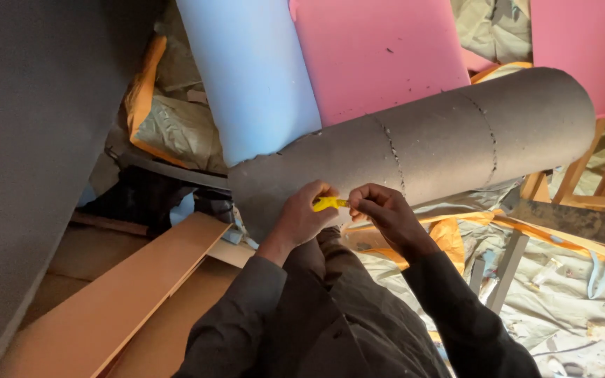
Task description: Measuring foam pieces and wooden frames using a tape measure for upholstery work.
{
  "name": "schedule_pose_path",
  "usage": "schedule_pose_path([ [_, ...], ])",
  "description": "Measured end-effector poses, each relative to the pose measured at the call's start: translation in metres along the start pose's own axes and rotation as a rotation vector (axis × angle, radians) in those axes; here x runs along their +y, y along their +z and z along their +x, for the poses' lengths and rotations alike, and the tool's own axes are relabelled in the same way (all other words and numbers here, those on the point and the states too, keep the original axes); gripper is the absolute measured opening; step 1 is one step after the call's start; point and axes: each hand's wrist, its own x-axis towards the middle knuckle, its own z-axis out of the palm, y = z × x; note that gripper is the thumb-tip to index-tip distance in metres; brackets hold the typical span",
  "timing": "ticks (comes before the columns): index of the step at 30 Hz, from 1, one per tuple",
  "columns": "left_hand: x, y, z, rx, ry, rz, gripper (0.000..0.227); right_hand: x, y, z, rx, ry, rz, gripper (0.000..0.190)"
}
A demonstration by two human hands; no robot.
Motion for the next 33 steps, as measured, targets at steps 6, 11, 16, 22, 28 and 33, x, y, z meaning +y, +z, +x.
schedule_pose_path([
  [6, -0.046, -0.055, 0.014, 0.087, 0.036, 0.047, 0.036, 0.018, -0.056, 0.035, 0.091, 0.046, 0.319, 0.009],
  [11, -0.090, -0.107, 0.038, 0.097, -0.014, 0.222, 0.031, -0.011, -0.074, 0.047, 0.158, -0.038, 0.363, 0.011],
  [16, -0.059, -0.134, 0.060, 0.056, 0.005, 0.225, 0.025, -0.018, -0.059, 0.078, 0.195, -0.048, 0.364, 0.008],
  [22, -0.053, -0.134, 0.097, 0.092, 0.075, 0.259, 0.018, -0.005, -0.066, 0.104, 0.304, -0.021, 0.392, 0.009],
  [28, -0.060, -0.117, 0.135, 0.268, 0.104, 0.569, 0.008, 0.020, -0.074, 0.086, 0.485, 0.098, 0.007, 0.020],
  [33, -0.083, -0.080, 0.163, 0.425, 0.167, 0.759, 0.006, 0.071, -0.070, 0.068, 0.525, 0.242, -0.147, 0.027],
])
